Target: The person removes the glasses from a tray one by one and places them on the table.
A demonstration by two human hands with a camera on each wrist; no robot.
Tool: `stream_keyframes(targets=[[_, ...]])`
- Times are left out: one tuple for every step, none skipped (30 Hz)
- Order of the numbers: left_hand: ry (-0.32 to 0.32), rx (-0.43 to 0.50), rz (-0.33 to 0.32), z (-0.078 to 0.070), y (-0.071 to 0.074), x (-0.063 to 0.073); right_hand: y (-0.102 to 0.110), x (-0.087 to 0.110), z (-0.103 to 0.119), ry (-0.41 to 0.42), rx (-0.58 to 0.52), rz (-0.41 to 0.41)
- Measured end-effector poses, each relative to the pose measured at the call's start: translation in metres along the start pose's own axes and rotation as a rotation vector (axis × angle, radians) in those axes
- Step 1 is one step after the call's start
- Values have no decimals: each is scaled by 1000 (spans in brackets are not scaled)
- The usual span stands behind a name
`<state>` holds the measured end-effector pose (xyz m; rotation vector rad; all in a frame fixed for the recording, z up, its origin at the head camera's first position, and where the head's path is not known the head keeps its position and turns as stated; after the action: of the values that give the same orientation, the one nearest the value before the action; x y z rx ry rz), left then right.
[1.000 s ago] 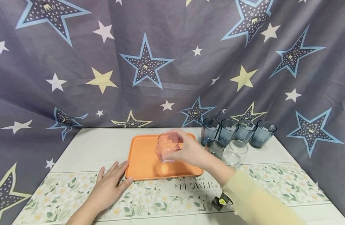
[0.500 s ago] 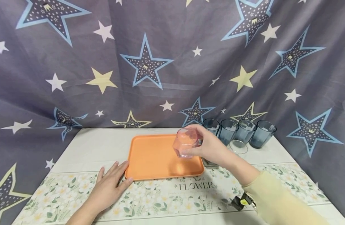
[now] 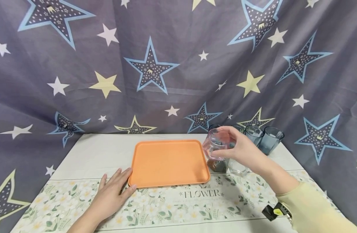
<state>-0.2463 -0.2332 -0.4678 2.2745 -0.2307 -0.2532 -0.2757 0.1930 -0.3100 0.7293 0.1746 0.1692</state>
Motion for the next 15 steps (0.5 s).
stream_keyframes(targets=[[0,-2,1,0,0,0,4,2,-2,-3,1,-4],[0,-2,3,1,-1,0,8,3,-5,-7,1,-6],[1,-4,5,1,-1,0,11,5,-7,-9,0,-8],[3,-3,8,1,-2,1,15,7,-10,-16,3,-10],[5,-4,9,2,-2,1,19,8,-14,-24,9,-12],[7,-5,11,2,-2,1,23,10,-17,-29,13,-14],[8,-5,11,2,-3,1,26,11,-21,-34,16,-15],[8,-4,11,2,-3,1,30,12,-25,-41,21,-17],[6,-4,10,2,-2,1,35,14,-28,-50,27,-18],[4,-4,7,1,-2,1,39,15,-32,-57,30,-21],[2,-4,4,1,-2,1,43,16,-36,-63,35,-24],[-1,-4,2,1,-1,1,48,17,-39,-68,36,-25],[-3,-5,0,1,-1,1,52,18,-43,-76,37,-26],[-4,-7,-1,1,-1,1,56,19,-46,-83,38,-26],[-5,-9,-2,1,-1,0,59,21,-50,-88,34,-27]])
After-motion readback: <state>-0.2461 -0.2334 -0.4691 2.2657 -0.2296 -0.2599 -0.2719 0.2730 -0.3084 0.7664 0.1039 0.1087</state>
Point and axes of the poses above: each hand's wrist, its own x-axis away from the middle knuckle, its own y-axis out of the back of the hand, z = x × y, the point moved 7 cm from there along -x, towards the middle knuckle, and after that the axes turned 9 degrees about x, right-handed, at the moved point
